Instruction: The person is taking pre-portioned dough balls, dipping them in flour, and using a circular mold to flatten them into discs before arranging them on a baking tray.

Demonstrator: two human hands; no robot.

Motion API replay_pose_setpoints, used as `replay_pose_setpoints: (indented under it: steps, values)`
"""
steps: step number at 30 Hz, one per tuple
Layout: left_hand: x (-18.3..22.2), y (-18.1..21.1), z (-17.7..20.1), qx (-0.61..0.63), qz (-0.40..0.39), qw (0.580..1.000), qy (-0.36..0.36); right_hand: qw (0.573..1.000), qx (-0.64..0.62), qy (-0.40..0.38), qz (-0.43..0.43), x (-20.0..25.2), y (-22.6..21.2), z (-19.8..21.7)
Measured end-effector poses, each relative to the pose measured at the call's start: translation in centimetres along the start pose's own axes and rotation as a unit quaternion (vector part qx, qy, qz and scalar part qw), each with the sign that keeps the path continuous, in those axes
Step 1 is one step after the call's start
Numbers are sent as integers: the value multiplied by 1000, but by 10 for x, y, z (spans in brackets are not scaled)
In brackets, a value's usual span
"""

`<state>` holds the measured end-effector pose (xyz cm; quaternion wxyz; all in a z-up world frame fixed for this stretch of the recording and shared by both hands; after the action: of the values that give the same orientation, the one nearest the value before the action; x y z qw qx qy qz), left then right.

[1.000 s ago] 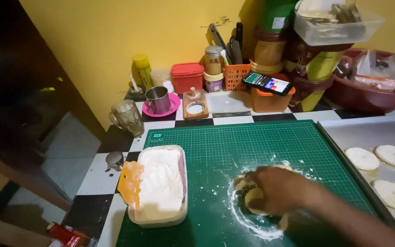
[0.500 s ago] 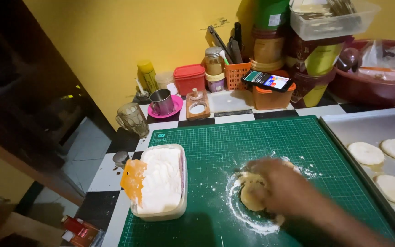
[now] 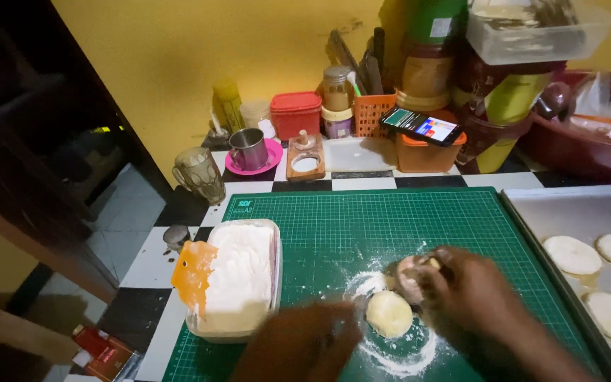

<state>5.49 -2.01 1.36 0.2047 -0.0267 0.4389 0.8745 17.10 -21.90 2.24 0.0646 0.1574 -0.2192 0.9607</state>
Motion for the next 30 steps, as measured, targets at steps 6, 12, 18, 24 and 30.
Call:
replay_pose_setpoints:
  steps: [6,12,18,24,30]
  values:
    - [-73,8,27,-2,-194,963,188,981,75,14,180,-31,9,-63]
    - [-72,-34,12,6,-63,989,132,961,77,21,263,-29,9,-75]
    - [-70,-45,17,-4,-16,991,134,969,77,19,235,-34,16,-76]
    - [-69,-43,12,-2,-63,990,128,939,99,86,317,-46,23,-91]
    - [-68,-40,14,-13,-80,987,137,934,78,80,338,-46,24,-92]
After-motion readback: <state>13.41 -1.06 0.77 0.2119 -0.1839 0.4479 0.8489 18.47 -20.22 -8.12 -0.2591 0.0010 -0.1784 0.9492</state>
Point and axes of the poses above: each hand's wrist, its own x-axis away from the middle knuckle, its own z-axis out of the back of the hand, y = z × x, the point moved 6 cm from there along -x, towards the middle knuckle, and after that the axes turned 10 degrees about x, right-handed, at the moved point
